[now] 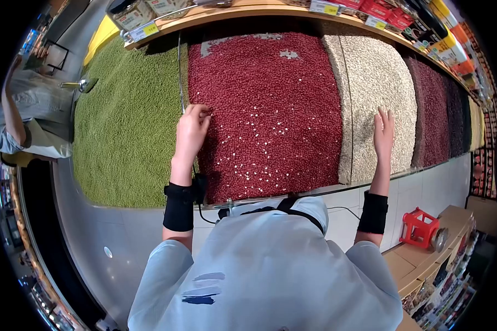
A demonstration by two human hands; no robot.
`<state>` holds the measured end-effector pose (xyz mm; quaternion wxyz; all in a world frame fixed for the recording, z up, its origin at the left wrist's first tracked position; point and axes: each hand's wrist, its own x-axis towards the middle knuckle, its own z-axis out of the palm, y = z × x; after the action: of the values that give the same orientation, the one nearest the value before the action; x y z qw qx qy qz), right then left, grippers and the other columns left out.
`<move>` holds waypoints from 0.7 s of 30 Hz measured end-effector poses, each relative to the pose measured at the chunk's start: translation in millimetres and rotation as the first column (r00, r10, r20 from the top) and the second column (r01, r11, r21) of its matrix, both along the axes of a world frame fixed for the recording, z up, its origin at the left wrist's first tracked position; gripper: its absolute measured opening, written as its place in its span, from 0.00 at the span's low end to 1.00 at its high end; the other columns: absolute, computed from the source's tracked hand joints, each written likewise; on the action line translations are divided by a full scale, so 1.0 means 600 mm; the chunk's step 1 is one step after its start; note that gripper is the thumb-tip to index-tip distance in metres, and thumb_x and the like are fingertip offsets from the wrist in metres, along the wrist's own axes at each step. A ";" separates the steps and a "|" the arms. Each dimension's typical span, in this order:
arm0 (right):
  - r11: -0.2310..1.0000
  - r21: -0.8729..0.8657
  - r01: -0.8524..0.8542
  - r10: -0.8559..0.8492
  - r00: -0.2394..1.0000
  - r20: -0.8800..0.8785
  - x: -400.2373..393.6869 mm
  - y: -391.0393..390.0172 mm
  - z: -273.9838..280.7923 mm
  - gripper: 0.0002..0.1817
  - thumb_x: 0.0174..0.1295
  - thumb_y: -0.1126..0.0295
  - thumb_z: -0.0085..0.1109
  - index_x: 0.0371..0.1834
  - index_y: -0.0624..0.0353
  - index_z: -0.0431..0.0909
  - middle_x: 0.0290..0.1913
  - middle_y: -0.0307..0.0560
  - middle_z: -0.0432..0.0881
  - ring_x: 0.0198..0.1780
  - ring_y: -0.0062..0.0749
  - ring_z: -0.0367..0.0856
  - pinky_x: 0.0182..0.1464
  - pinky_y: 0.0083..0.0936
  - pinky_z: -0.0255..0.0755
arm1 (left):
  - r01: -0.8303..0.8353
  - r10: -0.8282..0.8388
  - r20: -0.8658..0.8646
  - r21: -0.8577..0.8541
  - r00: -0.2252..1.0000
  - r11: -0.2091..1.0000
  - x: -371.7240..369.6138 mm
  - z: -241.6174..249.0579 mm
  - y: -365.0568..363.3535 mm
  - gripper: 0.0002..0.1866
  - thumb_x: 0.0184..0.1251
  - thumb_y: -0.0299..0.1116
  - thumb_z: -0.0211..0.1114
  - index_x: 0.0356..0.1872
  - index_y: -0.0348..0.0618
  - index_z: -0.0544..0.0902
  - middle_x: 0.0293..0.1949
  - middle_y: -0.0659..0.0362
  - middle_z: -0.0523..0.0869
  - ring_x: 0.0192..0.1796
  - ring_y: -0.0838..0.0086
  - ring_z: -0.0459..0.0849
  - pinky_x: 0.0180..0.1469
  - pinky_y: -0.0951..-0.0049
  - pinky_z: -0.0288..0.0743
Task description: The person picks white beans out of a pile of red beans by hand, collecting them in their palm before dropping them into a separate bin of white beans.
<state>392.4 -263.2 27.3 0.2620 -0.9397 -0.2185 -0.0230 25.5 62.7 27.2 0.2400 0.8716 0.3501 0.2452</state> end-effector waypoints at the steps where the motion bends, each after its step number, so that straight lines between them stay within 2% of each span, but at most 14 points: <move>1: 0.998 0.037 -0.056 0.057 0.998 -0.029 -0.024 0.018 0.000 0.26 0.68 0.49 0.46 0.65 0.48 0.71 0.74 0.57 0.54 0.76 0.51 0.47 0.73 0.46 0.46 | 0.025 -0.025 0.017 -0.015 1.000 1.000 0.003 -0.010 0.001 0.09 0.59 0.24 0.65 0.42 0.36 0.80 0.38 0.52 0.81 0.35 0.65 0.83 0.39 0.69 0.78; 4: 0.975 0.092 -0.205 0.212 0.973 -0.085 -0.100 0.090 0.011 0.22 0.65 0.56 0.54 0.59 0.54 0.76 0.70 0.57 0.62 0.73 0.52 0.55 0.71 0.45 0.52 | 0.063 -0.063 0.019 0.014 0.998 0.998 0.009 -0.034 0.008 0.10 0.56 0.23 0.68 0.39 0.35 0.81 0.36 0.52 0.82 0.34 0.65 0.84 0.38 0.70 0.79; 6: 0.895 0.236 -0.378 0.397 0.917 -0.037 -0.135 0.127 -0.009 0.16 0.64 0.63 0.57 0.53 0.55 0.80 0.59 0.55 0.74 0.61 0.46 0.71 0.63 0.39 0.65 | 0.058 -0.059 0.028 0.037 0.998 0.998 0.013 -0.038 0.009 0.09 0.56 0.23 0.68 0.38 0.35 0.80 0.34 0.52 0.82 0.33 0.65 0.84 0.37 0.70 0.79; 8: 0.887 0.236 -0.398 0.449 0.862 -0.234 -0.186 0.161 0.020 0.11 0.61 0.71 0.58 0.46 0.58 0.82 0.45 0.52 0.79 0.46 0.40 0.79 0.49 0.32 0.73 | 0.069 -0.071 0.059 0.042 0.996 0.997 0.012 -0.042 0.011 0.09 0.55 0.22 0.68 0.37 0.35 0.80 0.33 0.53 0.82 0.32 0.65 0.84 0.36 0.69 0.78; 10: 0.799 0.295 -0.524 0.569 0.818 -0.089 -0.207 0.178 -0.006 0.08 0.59 0.72 0.60 0.41 0.60 0.83 0.36 0.51 0.79 0.39 0.42 0.80 0.41 0.33 0.73 | 0.073 -0.074 0.016 0.065 0.997 0.995 0.011 -0.042 0.012 0.08 0.54 0.21 0.67 0.36 0.36 0.80 0.32 0.53 0.81 0.31 0.64 0.83 0.34 0.68 0.77; 11: 0.800 0.286 -0.528 0.577 0.808 -0.123 -0.216 0.185 -0.010 0.08 0.57 0.73 0.60 0.39 0.60 0.82 0.34 0.51 0.78 0.39 0.45 0.79 0.43 0.34 0.73 | 0.075 -0.075 0.006 0.092 0.997 0.993 0.011 -0.042 0.013 0.07 0.55 0.20 0.65 0.35 0.37 0.79 0.31 0.53 0.81 0.30 0.64 0.82 0.33 0.68 0.76; 14: 0.741 0.262 -0.618 0.645 0.764 -0.022 -0.226 0.211 -0.032 0.08 0.57 0.73 0.60 0.40 0.60 0.82 0.35 0.50 0.77 0.41 0.45 0.77 0.45 0.35 0.72 | 0.054 -0.055 0.015 0.060 0.998 0.997 0.012 -0.041 0.009 0.07 0.55 0.20 0.65 0.35 0.37 0.79 0.30 0.53 0.81 0.30 0.63 0.82 0.34 0.68 0.76; 16: 0.735 0.258 -0.627 0.655 0.755 -0.035 -0.237 0.241 -0.025 0.08 0.57 0.72 0.60 0.39 0.58 0.82 0.34 0.48 0.76 0.41 0.43 0.77 0.44 0.34 0.72 | 0.046 -0.047 0.022 0.034 0.999 0.998 0.013 -0.034 0.003 0.07 0.57 0.21 0.65 0.36 0.37 0.79 0.30 0.53 0.81 0.30 0.64 0.82 0.34 0.69 0.76; 18: 0.686 0.270 -0.676 0.694 0.719 0.036 -0.248 0.270 -0.032 0.08 0.57 0.69 0.62 0.39 0.56 0.82 0.33 0.45 0.76 0.41 0.40 0.77 0.44 0.34 0.72 | 0.001 0.001 0.047 -0.050 0.999 0.999 0.014 -0.026 -0.002 0.07 0.60 0.23 0.65 0.38 0.36 0.79 0.31 0.53 0.82 0.31 0.66 0.82 0.36 0.69 0.76; 19: 0.684 0.269 -0.678 0.697 0.716 0.035 -0.254 0.280 -0.034 0.08 0.57 0.69 0.62 0.39 0.56 0.82 0.33 0.45 0.76 0.41 0.40 0.77 0.44 0.34 0.72 | -0.002 0.004 0.047 -0.052 0.999 0.999 0.011 -0.022 -0.004 0.07 0.60 0.23 0.65 0.38 0.36 0.79 0.31 0.53 0.82 0.31 0.66 0.82 0.36 0.69 0.76; 21: 0.669 0.215 -0.712 0.729 0.684 -0.005 -0.265 0.298 -0.039 0.08 0.56 0.66 0.64 0.37 0.55 0.82 0.32 0.42 0.76 0.40 0.38 0.77 0.42 0.33 0.74 | -0.008 0.009 0.007 -0.164 1.000 0.986 0.001 -0.011 -0.006 0.09 0.62 0.25 0.66 0.42 0.36 0.79 0.31 0.54 0.83 0.32 0.71 0.82 0.37 0.72 0.75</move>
<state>233.2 -84.1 3.9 0.3503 -0.7464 -0.5563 0.1036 26.2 59.0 20.8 0.3110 0.8465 0.3719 0.2201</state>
